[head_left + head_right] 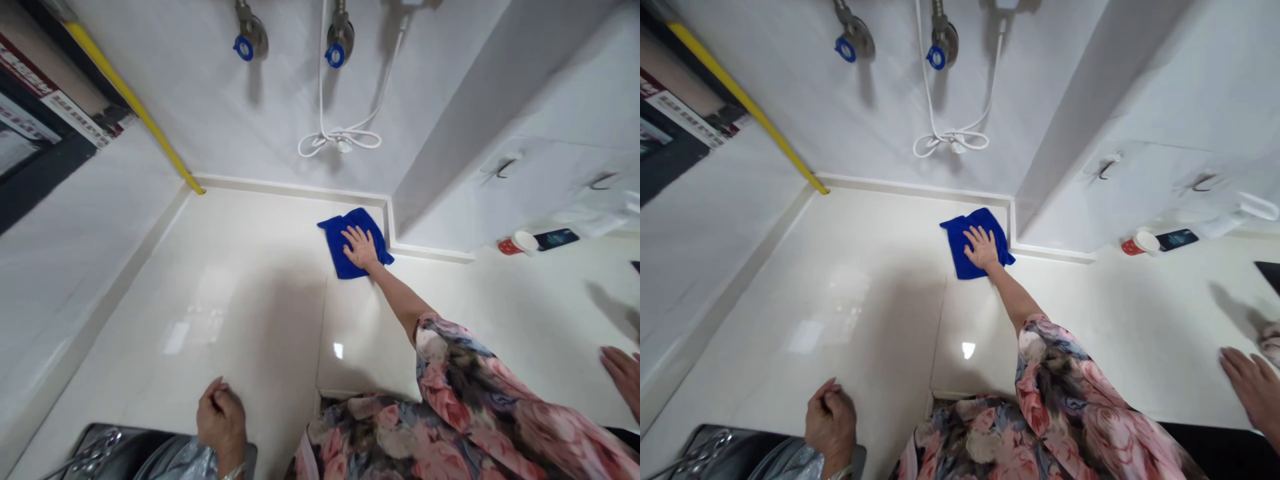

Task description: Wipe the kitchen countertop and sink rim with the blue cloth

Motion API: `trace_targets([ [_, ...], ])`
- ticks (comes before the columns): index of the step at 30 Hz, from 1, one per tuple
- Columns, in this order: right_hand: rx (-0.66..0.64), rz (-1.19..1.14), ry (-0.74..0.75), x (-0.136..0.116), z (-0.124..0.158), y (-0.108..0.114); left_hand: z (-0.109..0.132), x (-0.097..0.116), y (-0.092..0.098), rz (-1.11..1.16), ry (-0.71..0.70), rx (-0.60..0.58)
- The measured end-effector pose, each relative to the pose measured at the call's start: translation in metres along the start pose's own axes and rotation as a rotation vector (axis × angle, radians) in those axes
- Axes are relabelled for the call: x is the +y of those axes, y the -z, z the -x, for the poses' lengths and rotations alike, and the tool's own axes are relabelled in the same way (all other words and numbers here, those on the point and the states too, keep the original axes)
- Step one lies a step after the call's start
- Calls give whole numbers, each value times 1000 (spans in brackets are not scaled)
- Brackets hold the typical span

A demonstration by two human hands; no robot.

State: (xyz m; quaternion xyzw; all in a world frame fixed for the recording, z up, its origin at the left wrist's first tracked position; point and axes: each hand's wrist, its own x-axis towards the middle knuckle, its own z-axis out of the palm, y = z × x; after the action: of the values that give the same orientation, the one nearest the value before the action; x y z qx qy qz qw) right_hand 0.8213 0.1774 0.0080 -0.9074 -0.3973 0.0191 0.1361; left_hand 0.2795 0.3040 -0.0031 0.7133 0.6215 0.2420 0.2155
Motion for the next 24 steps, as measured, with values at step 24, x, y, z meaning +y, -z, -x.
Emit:
trace_targets([
  [24,-47,195,-188,-35,47,-4,3,9,-6,9,-41,22],
])
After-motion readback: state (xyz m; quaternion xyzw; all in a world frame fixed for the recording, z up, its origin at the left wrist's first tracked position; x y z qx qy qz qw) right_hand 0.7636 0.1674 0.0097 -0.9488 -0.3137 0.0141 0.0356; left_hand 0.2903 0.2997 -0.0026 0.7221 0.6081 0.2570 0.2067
